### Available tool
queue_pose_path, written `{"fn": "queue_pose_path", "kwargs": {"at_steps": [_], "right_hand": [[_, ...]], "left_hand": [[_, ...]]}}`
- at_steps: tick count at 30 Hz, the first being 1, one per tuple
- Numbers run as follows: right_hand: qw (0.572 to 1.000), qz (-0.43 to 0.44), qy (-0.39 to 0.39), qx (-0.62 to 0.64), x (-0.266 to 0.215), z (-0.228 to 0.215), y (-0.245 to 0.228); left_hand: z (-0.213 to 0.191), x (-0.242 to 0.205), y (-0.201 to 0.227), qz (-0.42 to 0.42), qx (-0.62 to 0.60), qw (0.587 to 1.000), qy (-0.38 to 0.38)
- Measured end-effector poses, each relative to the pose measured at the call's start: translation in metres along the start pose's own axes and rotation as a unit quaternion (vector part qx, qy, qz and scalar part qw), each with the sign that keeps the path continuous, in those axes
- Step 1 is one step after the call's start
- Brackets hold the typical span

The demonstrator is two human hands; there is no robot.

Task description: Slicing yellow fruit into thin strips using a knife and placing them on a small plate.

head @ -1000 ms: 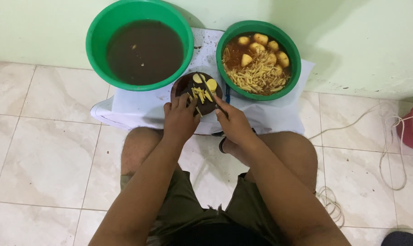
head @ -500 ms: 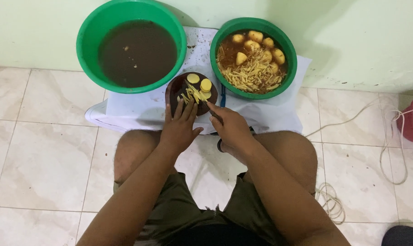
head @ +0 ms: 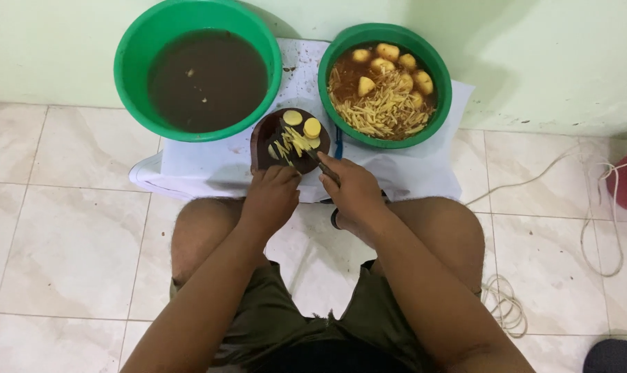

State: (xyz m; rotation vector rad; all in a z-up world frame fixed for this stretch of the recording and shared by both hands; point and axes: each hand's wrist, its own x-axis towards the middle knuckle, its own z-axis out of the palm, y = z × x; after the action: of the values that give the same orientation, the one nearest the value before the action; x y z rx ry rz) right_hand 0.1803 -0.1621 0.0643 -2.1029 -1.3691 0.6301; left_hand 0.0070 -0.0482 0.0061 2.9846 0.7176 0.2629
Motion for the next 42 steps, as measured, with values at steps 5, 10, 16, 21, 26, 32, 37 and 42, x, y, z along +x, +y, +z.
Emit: {"fn": "queue_pose_path", "kwargs": {"at_steps": [5, 10, 16, 21, 26, 32, 37, 42], "right_hand": [[1.0, -0.005, 0.0, -0.012, -0.003, -0.005, -0.012], [0.999, -0.017, 0.01, -0.046, -0.01, -0.014, -0.024], [0.994, -0.027, -0.041, -0.101, -0.012, -0.029, -0.043], [0.989, -0.051, 0.008, -0.137, -0.007, -0.026, -0.027], [0.987, -0.03, 0.039, -0.152, -0.004, -0.035, -0.01], [0.99, 0.006, 0.056, -0.131, -0.005, -0.053, -0.002], [0.993, 0.056, 0.08, -0.063, -0.006, -0.062, -0.003], [0.992, 0.084, 0.092, -0.013, -0.002, -0.067, -0.01]], "left_hand": [[-0.006, 0.012, 0.002, -0.028, -0.035, 0.998, 0.041], [0.012, 0.016, -0.011, -0.093, -0.031, 0.98, 0.171], [0.024, 0.041, -0.015, 0.067, 0.005, 0.969, 0.24], [0.04, 0.049, -0.028, 0.078, 0.027, 0.978, 0.193], [0.02, 0.052, -0.03, 0.052, 0.052, 0.971, 0.226], [0.011, 0.061, -0.025, -0.005, -0.006, 0.985, 0.171], [0.014, 0.101, -0.019, -0.053, 0.006, 0.981, 0.186], [0.043, 0.14, -0.035, -0.056, 0.063, 0.986, 0.145]]}}
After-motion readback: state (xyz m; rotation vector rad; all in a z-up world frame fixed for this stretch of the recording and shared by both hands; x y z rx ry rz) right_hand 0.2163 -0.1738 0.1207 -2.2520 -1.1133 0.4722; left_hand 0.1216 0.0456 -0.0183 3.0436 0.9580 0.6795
